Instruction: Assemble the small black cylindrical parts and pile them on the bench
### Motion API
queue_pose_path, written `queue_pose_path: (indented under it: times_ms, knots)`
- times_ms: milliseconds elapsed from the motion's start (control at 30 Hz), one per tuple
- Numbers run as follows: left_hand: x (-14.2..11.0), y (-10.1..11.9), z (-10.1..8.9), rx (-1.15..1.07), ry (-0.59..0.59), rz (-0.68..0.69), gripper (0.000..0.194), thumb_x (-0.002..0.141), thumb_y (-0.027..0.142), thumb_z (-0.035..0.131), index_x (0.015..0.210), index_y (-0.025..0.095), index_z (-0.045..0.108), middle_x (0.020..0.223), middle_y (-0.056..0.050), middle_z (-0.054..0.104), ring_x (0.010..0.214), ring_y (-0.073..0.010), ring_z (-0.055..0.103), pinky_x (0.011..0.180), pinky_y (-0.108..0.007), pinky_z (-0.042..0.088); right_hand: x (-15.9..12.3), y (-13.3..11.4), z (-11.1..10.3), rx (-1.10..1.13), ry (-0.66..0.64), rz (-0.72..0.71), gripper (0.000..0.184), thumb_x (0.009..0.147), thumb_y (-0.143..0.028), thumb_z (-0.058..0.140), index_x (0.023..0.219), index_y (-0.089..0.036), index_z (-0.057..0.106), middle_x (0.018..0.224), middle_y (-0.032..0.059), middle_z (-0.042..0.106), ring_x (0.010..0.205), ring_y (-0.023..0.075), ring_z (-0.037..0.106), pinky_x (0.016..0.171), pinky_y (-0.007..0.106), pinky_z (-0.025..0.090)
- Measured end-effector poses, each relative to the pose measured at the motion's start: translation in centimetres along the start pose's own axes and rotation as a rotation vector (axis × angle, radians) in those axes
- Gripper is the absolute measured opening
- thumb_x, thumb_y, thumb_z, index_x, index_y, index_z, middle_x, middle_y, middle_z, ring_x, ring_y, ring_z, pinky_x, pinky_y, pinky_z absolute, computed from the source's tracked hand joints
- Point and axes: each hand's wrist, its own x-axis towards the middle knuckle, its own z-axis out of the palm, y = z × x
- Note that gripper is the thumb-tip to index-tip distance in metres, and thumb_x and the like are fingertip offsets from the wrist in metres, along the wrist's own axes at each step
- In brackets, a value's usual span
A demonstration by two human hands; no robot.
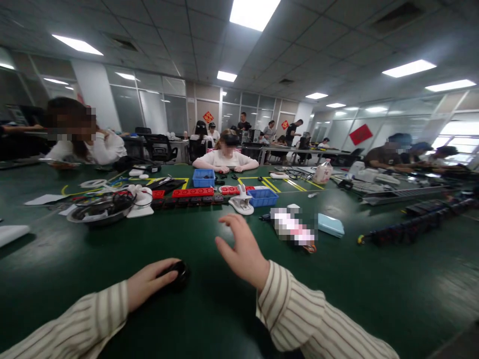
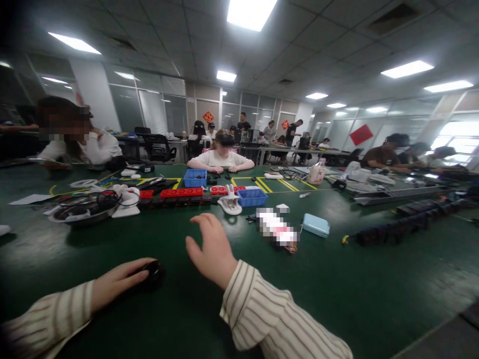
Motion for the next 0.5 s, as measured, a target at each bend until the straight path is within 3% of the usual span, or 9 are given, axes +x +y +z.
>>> queue_pose_path:
  times_ms: [67, 133, 267, 367, 500]
  knots:
    - [3.8, 1.7, 2.2, -0.092, -0.121, 0.051, 0.045, 0.075, 0.054, 0.044, 0.094, 0.019, 0.065, 0.094, -0.005, 0.071, 0.091, -0.0246, 0.064, 0.083, -0.034, 0.049, 0.3, 1.3, -4.0, -0.066, 0.166, 0.044, 0.028, 0.079, -0.024, 0.051, 0.107, -0.018, 0.051, 0.107, 0.0083, 0.053, 0.101, 0.0201, 0.049, 0.091, 0.038, 0.04]
    - [6.4, 2.6, 3.8, -0.132, -0.158, 0.075, 0.045, 0.076, 0.053, 0.043, 0.096, 0.017, 0.063, 0.094, -0.007, 0.07, 0.091, -0.0243, 0.063, 0.084, -0.035, 0.047, -0.1, 3.6, -8.0, -0.112, 0.353, 0.148, 0.029, 0.079, -0.032, 0.051, 0.104, -0.018, 0.052, 0.102, 0.0082, 0.055, 0.093, 0.0205, 0.052, 0.086, 0.039, 0.042]
    - [8.2, 2.8, 5.0, -0.135, -0.129, 0.072, 0.046, 0.077, 0.055, 0.041, 0.093, 0.018, 0.063, 0.094, -0.008, 0.068, 0.091, -0.0258, 0.062, 0.085, -0.038, 0.045, -2.7, 9.4, -14.7, -0.202, 0.666, 0.393, 0.037, 0.074, -0.042, 0.054, 0.099, -0.015, 0.054, 0.102, 0.0114, 0.057, 0.09, 0.0232, 0.055, 0.082, 0.04, 0.044]
    - [8.1, 2.3, 4.8, -0.117, -0.079, 0.025, 0.047, 0.076, 0.057, 0.043, 0.094, 0.019, 0.064, 0.095, -0.008, 0.068, 0.092, -0.0281, 0.06, 0.085, -0.041, 0.044, -4.6, 12.9, -17.3, -0.305, 0.669, 0.536, 0.046, 0.07, -0.049, 0.054, 0.099, -0.014, 0.054, 0.098, 0.0128, 0.059, 0.087, 0.0243, 0.057, 0.08, 0.041, 0.045]
    - [8.1, 1.9, 4.7, -0.089, -0.044, -0.026, 0.048, 0.075, 0.059, 0.044, 0.095, 0.02, 0.064, 0.095, -0.007, 0.068, 0.091, -0.029, 0.06, 0.083, -0.042, 0.044, -5.6, 14.7, -17.4, -0.423, 0.494, 0.713, 0.07, 0.065, -0.061, 0.053, 0.113, -0.011, 0.05, 0.101, 0.0155, 0.058, 0.09, 0.0283, 0.056, 0.078, 0.043, 0.046]
